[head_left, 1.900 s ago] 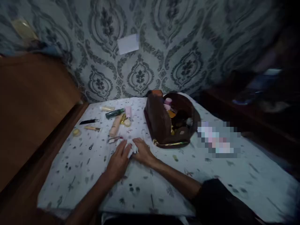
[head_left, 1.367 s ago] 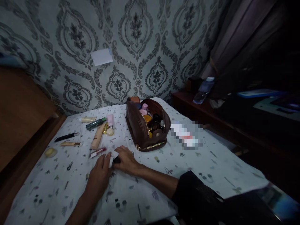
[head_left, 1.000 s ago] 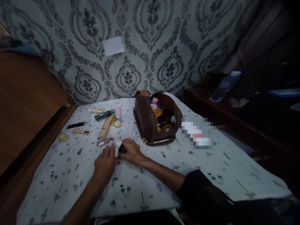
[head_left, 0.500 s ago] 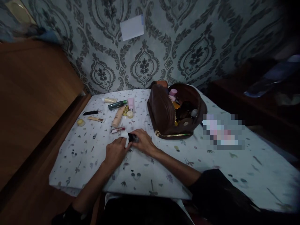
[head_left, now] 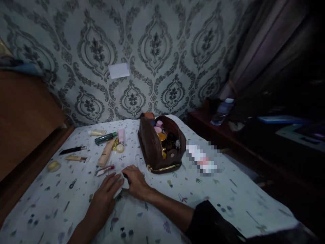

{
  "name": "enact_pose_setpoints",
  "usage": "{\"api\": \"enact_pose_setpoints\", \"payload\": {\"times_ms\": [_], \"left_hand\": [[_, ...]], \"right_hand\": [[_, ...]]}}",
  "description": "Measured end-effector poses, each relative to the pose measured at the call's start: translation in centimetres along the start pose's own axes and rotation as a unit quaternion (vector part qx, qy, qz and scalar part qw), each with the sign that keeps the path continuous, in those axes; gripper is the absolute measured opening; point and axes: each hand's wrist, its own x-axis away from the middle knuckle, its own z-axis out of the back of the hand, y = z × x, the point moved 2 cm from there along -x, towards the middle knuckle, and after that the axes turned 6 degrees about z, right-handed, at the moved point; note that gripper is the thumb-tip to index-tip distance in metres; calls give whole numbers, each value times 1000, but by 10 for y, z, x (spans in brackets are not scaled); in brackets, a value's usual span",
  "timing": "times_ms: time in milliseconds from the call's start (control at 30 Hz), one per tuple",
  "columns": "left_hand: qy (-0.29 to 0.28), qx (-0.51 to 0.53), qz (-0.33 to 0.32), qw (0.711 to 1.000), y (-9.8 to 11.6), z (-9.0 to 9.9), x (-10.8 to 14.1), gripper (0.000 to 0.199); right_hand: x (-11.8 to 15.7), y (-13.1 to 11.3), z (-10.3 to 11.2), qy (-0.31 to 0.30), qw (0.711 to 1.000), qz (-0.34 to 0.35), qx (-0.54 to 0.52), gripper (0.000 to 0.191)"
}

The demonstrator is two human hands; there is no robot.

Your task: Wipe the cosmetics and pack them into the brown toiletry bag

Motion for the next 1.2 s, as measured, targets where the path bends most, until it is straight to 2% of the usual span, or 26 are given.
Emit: {"api": "enact_pose_setpoints", "payload": {"times_ms": [100, 200, 267, 400, 567, 700, 800, 967, 1200], "left_hand": [[-6, 36, -3, 999, -8, 3, 9, 74], [-8, 59, 32, 998, -14, 3, 13, 73], [-4, 72, 50, 996, -17, 1, 14, 68], [21, 106, 89, 990, -20, -4, 10, 59], [43, 158, 152, 975, -17, -1, 2, 44], [35, 201, 202, 958, -13, 4, -5, 32], [34, 218, 200, 954, -12, 6, -6, 35], [26, 212, 165, 963, -11, 5, -2, 54], [44, 171, 113, 978, -7, 3, 3, 60]], "right_hand": [[0, 1, 0, -5, 1000, -1, -12, 33], [0, 0, 1, 4, 999, -2, -34, 50], [-2, -1, 2, -3, 999, 5, -42, 55], [-7, -3, 4, -29, 998, -1, -62, 46], [-8, -1, 4, -19, 994, 3, -109, 42], [-6, 6, 0, -3, 987, -4, -163, 39], [-5, 9, -3, 20, 978, -21, -208, 38], [-5, 12, -7, 48, 952, -57, -297, 35], [-6, 21, -10, 80, 895, -93, -428, 51]]}}
